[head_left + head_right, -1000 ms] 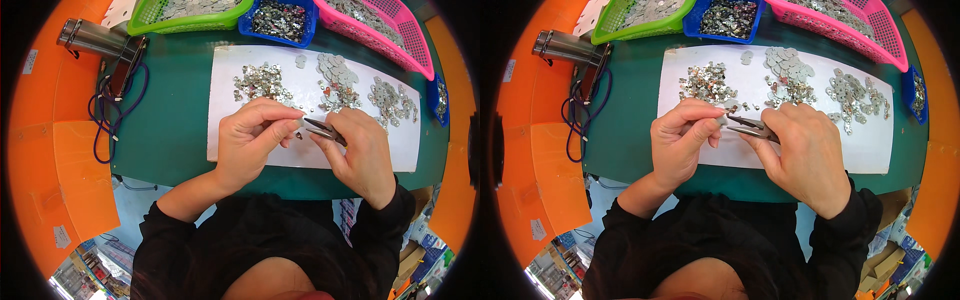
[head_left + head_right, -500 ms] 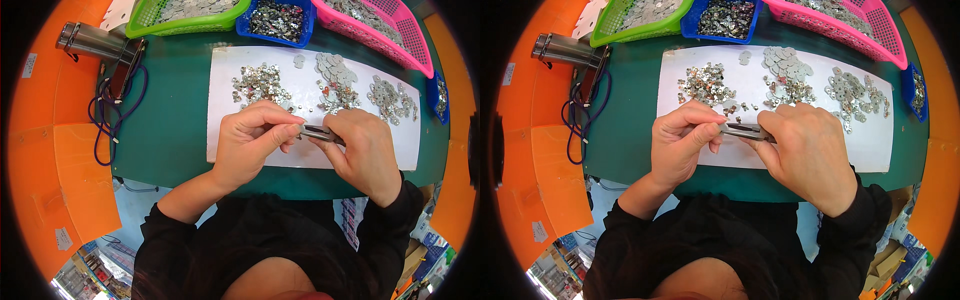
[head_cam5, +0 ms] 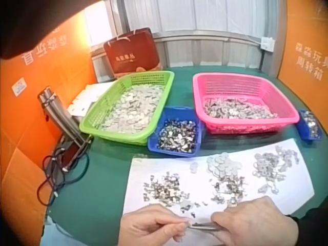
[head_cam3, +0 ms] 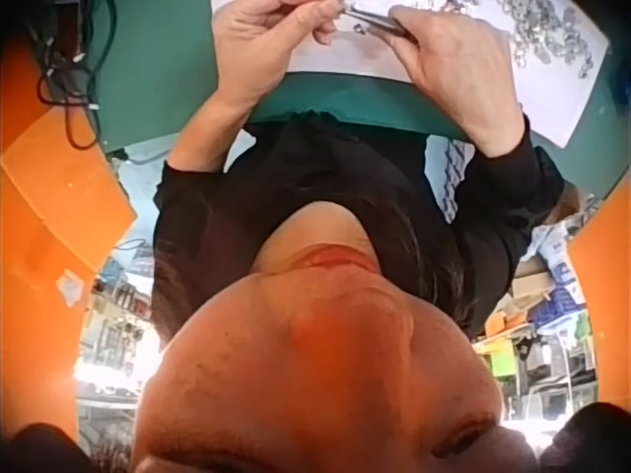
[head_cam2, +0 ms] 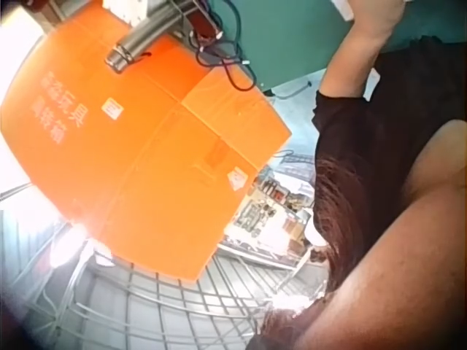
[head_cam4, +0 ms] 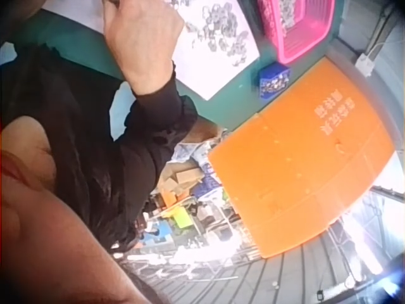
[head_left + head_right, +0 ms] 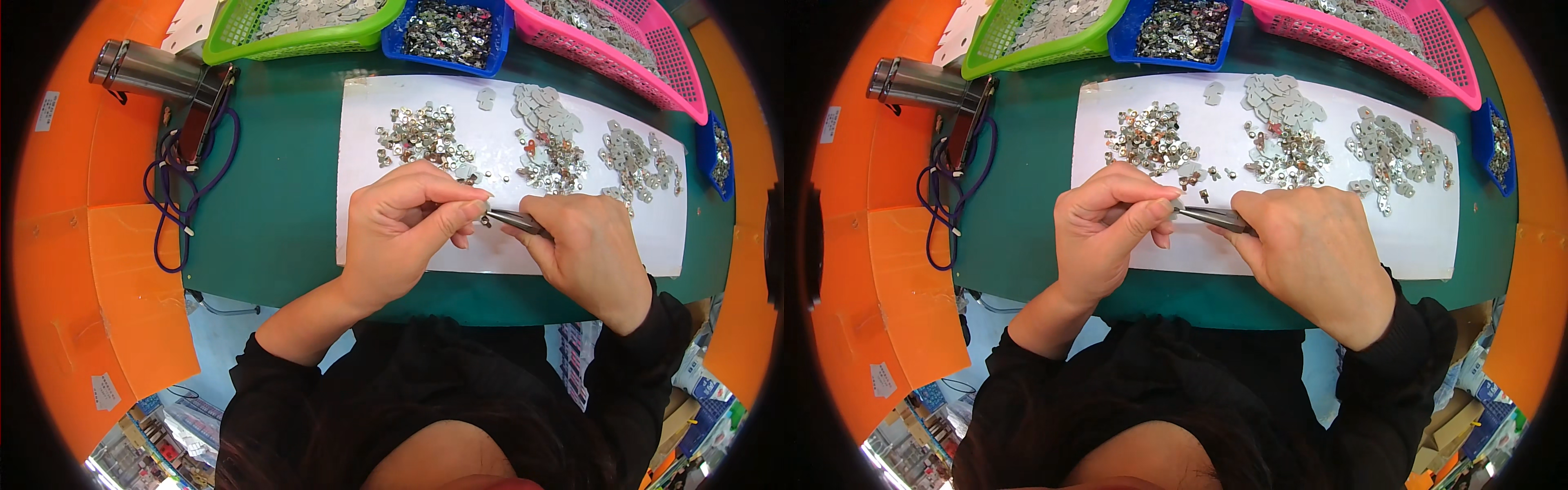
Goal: Using pliers to assemble small metal components on a workbench.
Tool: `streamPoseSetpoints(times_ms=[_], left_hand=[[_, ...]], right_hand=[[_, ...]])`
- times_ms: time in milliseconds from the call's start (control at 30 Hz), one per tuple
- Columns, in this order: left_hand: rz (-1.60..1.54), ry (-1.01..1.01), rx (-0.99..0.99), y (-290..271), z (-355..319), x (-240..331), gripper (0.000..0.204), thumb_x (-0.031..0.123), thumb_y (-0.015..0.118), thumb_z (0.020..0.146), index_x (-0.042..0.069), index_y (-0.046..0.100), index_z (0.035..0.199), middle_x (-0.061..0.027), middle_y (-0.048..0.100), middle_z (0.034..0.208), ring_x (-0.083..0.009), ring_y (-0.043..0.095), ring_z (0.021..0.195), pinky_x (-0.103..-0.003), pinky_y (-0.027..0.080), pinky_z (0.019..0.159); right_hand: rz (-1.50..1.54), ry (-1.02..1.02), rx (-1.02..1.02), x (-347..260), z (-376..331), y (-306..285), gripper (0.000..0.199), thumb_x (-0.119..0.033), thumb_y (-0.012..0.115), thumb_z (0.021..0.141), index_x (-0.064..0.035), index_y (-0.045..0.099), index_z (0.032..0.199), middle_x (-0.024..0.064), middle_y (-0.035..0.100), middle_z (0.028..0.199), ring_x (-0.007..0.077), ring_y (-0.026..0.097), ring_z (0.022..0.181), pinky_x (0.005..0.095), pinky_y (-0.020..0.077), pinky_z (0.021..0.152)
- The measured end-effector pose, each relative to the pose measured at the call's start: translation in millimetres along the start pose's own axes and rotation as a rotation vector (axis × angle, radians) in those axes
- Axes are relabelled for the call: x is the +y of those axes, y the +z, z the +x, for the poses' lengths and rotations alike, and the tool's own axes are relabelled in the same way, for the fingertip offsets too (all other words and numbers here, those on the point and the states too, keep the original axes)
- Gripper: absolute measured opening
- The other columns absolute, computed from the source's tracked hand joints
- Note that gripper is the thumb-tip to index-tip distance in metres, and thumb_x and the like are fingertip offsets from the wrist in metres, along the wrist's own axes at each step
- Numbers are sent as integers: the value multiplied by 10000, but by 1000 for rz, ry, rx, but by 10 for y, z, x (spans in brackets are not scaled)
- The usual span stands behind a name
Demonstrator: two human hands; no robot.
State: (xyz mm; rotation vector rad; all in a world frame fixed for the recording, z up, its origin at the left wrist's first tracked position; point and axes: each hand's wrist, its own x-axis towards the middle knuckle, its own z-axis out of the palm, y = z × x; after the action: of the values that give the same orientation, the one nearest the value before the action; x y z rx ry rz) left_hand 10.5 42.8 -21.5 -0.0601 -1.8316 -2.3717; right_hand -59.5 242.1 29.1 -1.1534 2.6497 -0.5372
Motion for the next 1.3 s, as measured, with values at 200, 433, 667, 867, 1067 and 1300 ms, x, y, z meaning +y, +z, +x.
streamPoseSetpoints(times_ms=[200, 433, 667, 867, 1067, 1300], left_hand=[[-5, -80, -6, 35, -30, -8, 104, -41, 655, 906, -68, 700, 996, -96, 624, 921, -121, 637, 705, -229, 536, 606], [-11, -75, -2, 25, -25, -7, 94, -36, 647, 912, -70, 694, 985, -89, 609, 900, -120, 631, 697, -231, 532, 601], [46, -53, 8, 40, -39, -6, 80, -47, 649, 905, -63, 696, 968, -83, 612, 901, -112, 631, 698, -226, 538, 581], [40, -93, 1, 28, -30, 11, 81, -54, 647, 901, -63, 698, 963, -86, 616, 904, -114, 636, 698, -226, 545, 586], [89, -72, 9, 43, -24, -4, 92, -59, 642, 900, -66, 700, 970, -88, 620, 902, -115, 636, 694, -228, 549, 593], [106, -101, -3, 49, -8, -13, 106, -23, 635, 924, -76, 688, 998, -103, 622, 914, -127, 645, 714, -232, 547, 591]], right_hand=[[32, -27, 25, 7, 1, 28, 221, -223, 701, 841, -33, 622, 760, 142, 575, 626, 353, 586, 583, 431, 429, 522], [58, 17, -26, 14, 5, 2, 229, -216, 703, 839, -25, 619, 743, 150, 581, 630, 361, 583, 582, 431, 434, 528], [53, 8, -44, 28, 5, 13, 218, -225, 701, 846, -28, 648, 769, 159, 593, 636, 363, 582, 574, 428, 434, 524], [59, 0, -69, 54, 6, 29, 205, -234, 691, 866, -41, 685, 796, 168, 590, 609, 367, 582, 568, 434, 433, 524], [80, 3, -88, 90, 3, 52, 213, -242, 682, 877, -40, 702, 811, 178, 583, 602, 380, 581, 579, 445, 432, 535], [154, 36, -165, 103, 26, 30, 244, -267, 656, 898, -38, 713, 834, 183, 584, 605, 384, 586, 587, 445, 437, 550]])
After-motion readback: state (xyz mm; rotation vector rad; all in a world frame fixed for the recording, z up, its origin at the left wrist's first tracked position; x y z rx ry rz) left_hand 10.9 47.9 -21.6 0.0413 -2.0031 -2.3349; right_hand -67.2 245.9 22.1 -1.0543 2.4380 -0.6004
